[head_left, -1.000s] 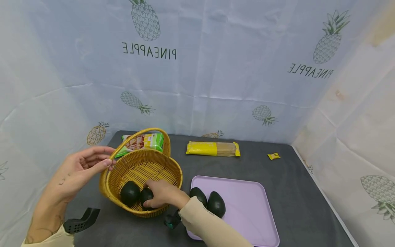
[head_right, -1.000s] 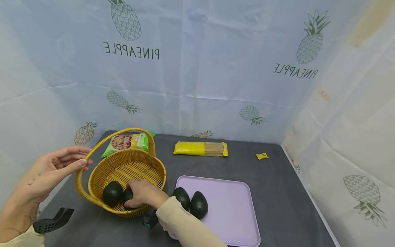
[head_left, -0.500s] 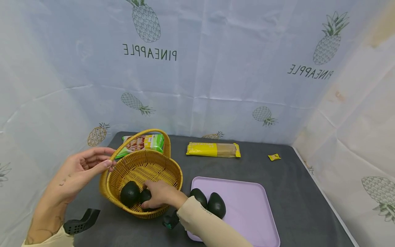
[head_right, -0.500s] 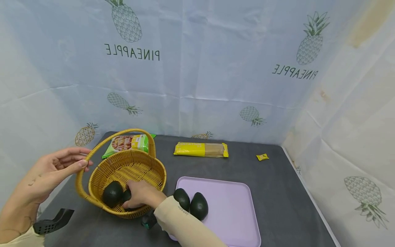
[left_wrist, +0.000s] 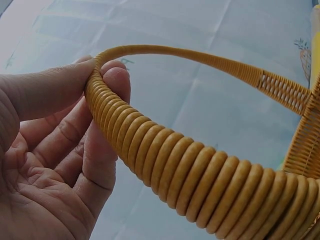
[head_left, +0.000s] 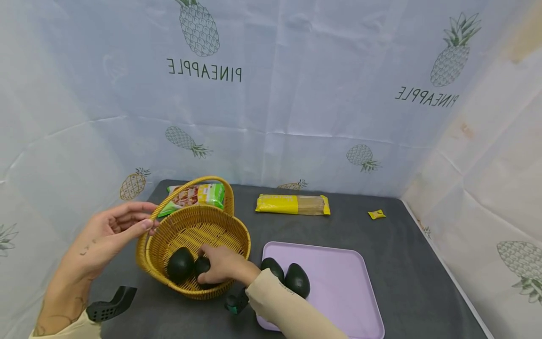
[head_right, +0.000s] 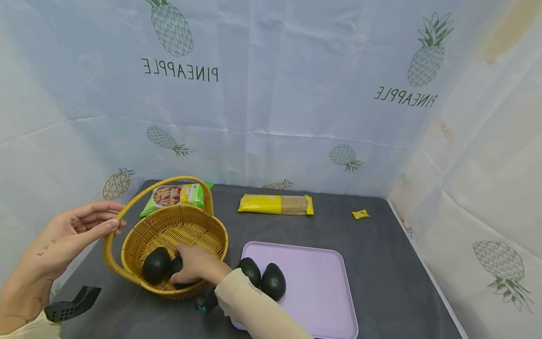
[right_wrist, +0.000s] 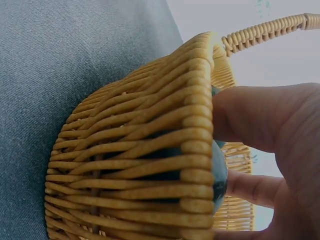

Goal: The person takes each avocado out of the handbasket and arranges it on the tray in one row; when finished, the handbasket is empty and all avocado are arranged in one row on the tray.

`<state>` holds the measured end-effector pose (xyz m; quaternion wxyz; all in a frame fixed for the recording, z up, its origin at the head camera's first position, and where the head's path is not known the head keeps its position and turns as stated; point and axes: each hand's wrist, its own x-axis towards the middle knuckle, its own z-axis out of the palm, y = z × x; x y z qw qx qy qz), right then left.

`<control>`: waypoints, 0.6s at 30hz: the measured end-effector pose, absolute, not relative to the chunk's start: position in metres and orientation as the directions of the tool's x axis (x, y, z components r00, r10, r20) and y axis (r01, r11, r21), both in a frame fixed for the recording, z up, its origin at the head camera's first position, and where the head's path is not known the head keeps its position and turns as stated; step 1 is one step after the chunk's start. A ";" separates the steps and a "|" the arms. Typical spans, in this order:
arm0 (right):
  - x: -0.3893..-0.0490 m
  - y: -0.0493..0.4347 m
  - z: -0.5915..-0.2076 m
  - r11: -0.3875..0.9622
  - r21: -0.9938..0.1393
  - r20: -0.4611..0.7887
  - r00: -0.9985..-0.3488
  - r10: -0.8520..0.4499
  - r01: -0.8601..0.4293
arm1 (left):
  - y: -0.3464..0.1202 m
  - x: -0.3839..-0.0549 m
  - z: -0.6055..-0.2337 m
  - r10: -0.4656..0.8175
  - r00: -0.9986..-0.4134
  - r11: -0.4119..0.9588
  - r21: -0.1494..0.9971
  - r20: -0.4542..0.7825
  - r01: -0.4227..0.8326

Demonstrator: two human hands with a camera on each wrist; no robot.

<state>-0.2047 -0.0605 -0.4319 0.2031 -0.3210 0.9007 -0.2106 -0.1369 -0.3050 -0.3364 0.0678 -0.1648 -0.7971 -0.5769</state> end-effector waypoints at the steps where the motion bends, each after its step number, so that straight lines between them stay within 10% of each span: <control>1: -0.205 -0.060 -0.431 0.701 -0.516 -0.226 -0.712 -0.665 -0.491 | -0.305 -0.137 -0.336 0.182 -0.937 0.283 0.897 0.297 0.339; 18: -0.213 -0.033 -0.420 0.627 -0.629 -0.156 -0.715 -0.681 -0.460 | -0.303 -0.137 -0.334 0.185 -0.939 0.258 0.907 0.291 0.332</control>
